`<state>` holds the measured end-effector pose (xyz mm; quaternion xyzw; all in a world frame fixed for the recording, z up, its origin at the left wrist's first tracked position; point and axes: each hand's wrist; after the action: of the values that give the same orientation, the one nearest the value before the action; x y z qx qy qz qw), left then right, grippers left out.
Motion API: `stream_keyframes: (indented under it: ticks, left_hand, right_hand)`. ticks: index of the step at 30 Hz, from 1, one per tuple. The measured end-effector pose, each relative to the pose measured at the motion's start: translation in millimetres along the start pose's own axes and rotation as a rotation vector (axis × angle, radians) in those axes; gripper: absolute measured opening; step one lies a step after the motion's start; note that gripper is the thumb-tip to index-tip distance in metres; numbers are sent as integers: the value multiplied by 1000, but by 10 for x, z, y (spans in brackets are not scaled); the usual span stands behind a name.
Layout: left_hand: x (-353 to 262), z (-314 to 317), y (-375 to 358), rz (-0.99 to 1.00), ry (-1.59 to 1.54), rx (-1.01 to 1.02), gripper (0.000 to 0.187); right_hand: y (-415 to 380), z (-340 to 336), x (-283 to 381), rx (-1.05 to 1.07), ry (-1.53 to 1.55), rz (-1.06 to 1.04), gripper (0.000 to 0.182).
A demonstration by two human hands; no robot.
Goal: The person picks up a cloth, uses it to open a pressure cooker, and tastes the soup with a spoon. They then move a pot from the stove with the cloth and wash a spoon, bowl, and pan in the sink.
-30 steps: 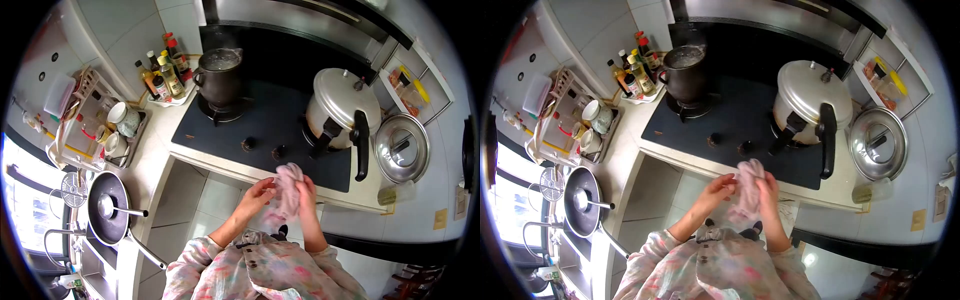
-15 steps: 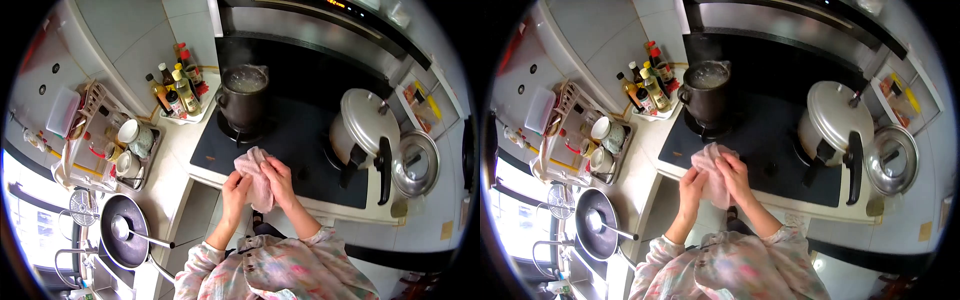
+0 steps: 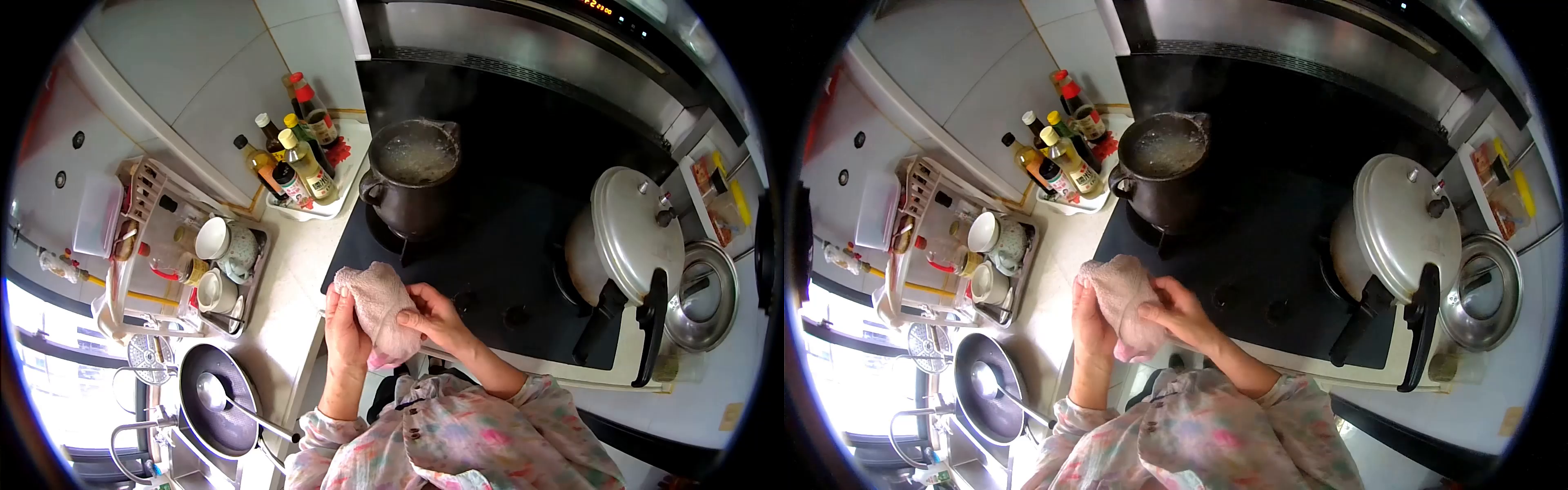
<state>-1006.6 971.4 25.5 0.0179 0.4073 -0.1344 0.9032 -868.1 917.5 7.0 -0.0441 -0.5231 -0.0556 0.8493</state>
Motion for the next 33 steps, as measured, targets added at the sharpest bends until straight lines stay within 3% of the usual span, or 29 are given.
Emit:
stream_keyframes:
  ticks: [2,4,6,10,17,20,25,27,31,33]
  left_hand:
    - [-76,-45,71,70,46,-88,23]
    - [-271,-85,234,127,63,-211,25]
    - [-534,-96,344,220,33,-145,25]
    - [-854,-72,581,434,151,-58,24]
    - [-906,-46,763,565,335,-26,32]
    - [-801,17,855,439,157,-88,34]
    - [-445,-20,1071,369,163,-11,45]
    - [-306,46,1169,301,258,-35,47]
    - [-64,120,1331,223,392,146,53]
    - [-74,128,1316,149,443,182,62]
  right_hand:
    - [-1,-137,56,31,-239,22,11]
    - [11,-147,90,-62,-171,-37,10]
    - [24,-68,278,-145,-67,-59,12]
    - [129,40,423,-112,-65,-122,8]
    - [140,-27,432,-258,-10,-265,13]
    - [199,-265,512,-451,26,-388,14]
    - [417,-711,813,-702,-54,-581,17]
    - [662,-876,985,-731,-77,-632,17]
    - [1388,-1224,1145,-738,-251,-657,17]
    - [1716,-1302,1202,-740,-223,-582,19]
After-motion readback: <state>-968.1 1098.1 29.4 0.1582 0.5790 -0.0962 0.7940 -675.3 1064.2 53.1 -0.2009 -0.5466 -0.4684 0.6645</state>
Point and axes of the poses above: each hand's wrist, its own y-axis towards the middle knuckle, its own z-axis out of the palm, x = y × z, and after that the axes turned 5 degrees about y, right-handed
